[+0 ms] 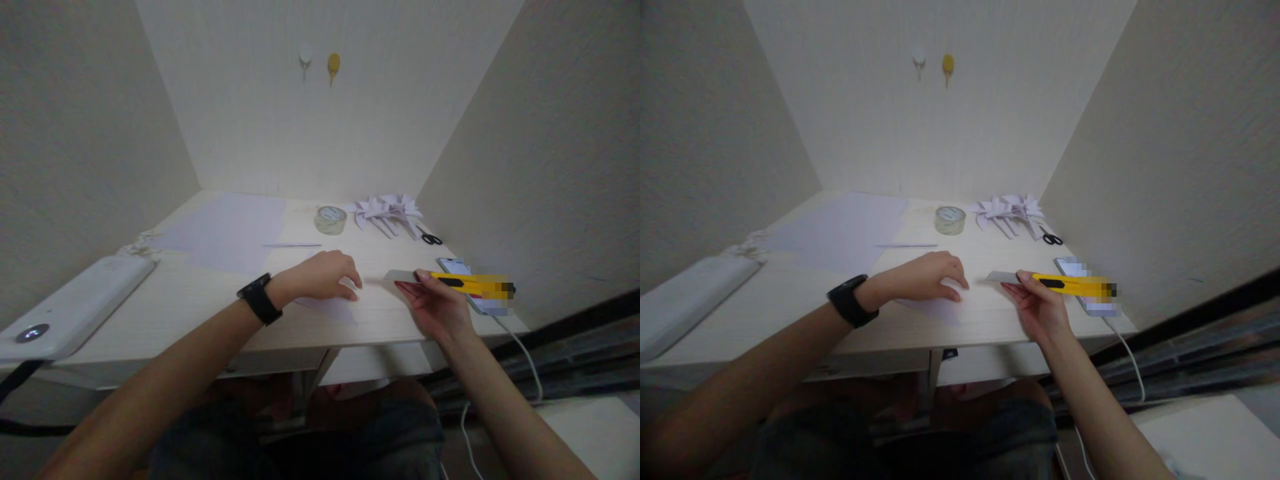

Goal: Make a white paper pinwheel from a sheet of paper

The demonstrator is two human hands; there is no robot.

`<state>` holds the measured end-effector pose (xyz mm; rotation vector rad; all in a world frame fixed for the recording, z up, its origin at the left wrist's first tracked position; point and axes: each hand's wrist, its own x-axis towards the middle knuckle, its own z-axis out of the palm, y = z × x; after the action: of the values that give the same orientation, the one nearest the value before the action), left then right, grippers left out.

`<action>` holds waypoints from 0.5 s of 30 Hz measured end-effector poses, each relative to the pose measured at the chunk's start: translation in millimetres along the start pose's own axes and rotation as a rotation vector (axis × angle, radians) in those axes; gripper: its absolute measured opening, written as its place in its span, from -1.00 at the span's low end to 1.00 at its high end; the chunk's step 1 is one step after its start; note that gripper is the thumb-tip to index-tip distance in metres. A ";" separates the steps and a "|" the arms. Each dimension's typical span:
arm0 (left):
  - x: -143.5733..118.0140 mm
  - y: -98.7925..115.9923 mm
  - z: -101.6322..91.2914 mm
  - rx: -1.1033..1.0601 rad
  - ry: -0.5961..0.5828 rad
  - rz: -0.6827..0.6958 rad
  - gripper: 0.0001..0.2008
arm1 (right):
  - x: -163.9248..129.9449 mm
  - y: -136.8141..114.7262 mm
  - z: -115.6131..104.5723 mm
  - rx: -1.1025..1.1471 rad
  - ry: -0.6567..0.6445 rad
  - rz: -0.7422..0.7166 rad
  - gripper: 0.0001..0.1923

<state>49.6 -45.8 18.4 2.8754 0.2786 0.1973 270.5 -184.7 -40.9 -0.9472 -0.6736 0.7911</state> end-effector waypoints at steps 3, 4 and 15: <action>-16.9 14.5 2.5 0.278 0.217 -0.350 -0.51 | 4.7 8.7 -8.7 0.040 0.028 0.031 -0.87; -21.9 19.5 6.2 0.339 0.228 -0.435 -0.45 | 4.5 10.8 -10.4 0.037 0.009 0.021 -0.87; -39.6 35.9 12.9 0.261 -0.042 -0.236 -0.56 | -1.8 11.0 -5.8 0.077 -0.053 0.012 -0.80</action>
<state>19.3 -91.1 10.8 3.0612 0.6774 0.0608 270.9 -184.7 -53.4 -0.8631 -0.6794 0.8497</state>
